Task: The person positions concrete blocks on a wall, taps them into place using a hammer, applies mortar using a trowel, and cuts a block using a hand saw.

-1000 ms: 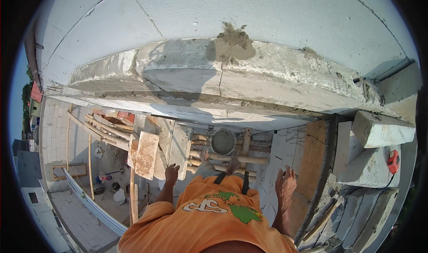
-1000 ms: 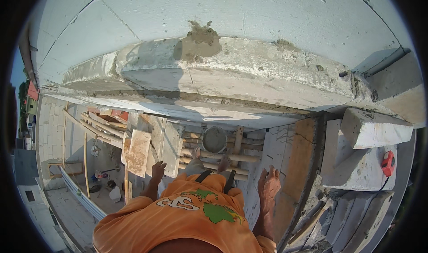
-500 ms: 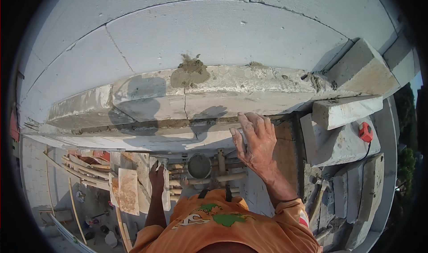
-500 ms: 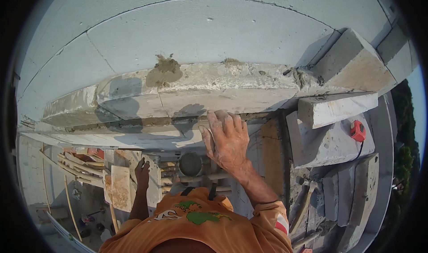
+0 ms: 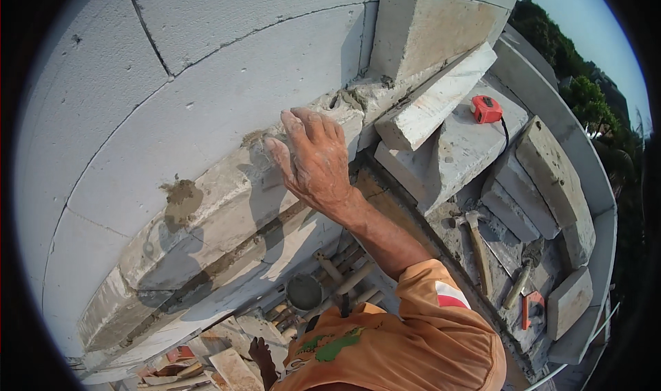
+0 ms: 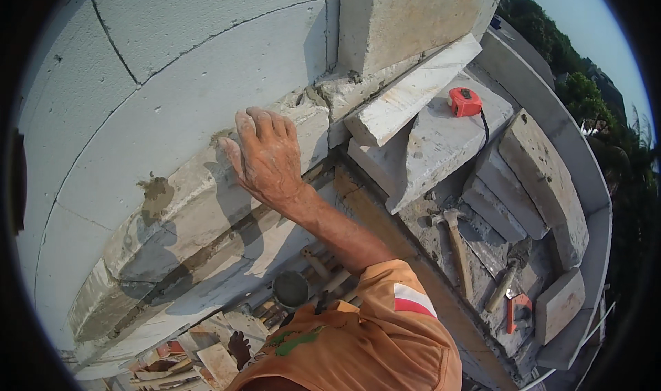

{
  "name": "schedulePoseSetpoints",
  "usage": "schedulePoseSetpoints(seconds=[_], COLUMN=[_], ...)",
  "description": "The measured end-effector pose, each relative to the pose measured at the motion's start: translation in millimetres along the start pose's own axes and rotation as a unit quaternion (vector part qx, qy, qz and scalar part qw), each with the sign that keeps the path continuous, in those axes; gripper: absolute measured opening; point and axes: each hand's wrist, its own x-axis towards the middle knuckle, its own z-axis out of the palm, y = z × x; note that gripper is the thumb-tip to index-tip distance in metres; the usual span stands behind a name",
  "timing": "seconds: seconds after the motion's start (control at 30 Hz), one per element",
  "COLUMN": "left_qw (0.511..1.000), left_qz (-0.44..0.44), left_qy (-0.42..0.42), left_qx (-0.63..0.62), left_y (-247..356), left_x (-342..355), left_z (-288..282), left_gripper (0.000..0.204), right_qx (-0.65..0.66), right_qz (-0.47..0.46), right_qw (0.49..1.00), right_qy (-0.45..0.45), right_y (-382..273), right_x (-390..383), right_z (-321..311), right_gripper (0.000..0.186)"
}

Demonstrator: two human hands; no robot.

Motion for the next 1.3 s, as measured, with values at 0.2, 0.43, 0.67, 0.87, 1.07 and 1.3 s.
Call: schedulePoseSetpoints(seconds=[0.2, 0.43, 0.67, 0.87, 1.07, 1.3], left_qw=[0.996, 0.949, 0.774, 0.552, 0.522, 0.523], left_qz=[-0.013, 0.149, 0.551, 0.796, 0.809, 0.734], left_qy=[-0.090, -0.176, -0.294, -0.187, -0.132, -0.057], left_qx=[0.015, 0.217, 0.108, 0.163, 0.236, 0.429], left_y=[1.0, 164.0, 412.5, 560.4, 650.9, 668.5], left_x=[35.4, -13.8, -155.4, -211.6, -205.6, -229.5], left_z=[-8.3, 41.9, 127.2, 222.5, 325.2, 404.7], left_gripper=[0.041, 0.051, 0.056, 0.054, 0.049, 0.055], right_qx=[-0.014, -0.003, 0.027, -0.007, -0.018, -0.046], right_qz=[0.187, 0.191, 0.265, 0.307, 0.339, 0.372], right_qw=[0.979, 0.981, 0.964, 0.951, 0.940, 0.925], right_qy=[0.082, 0.023, -0.018, -0.037, -0.040, -0.055], right_y=[73.9, 53.2, 34.4, 28.2, 27.3, 31.0], right_x=[-20.3, -114.0, -205.2, -244.7, -280.2, -315.5], right_z=[-19.8, -40.9, -52.7, -81.1, -95.5, -103.5], right_gripper=[0.052, 0.049, 0.049, 0.047, 0.047, 0.045])
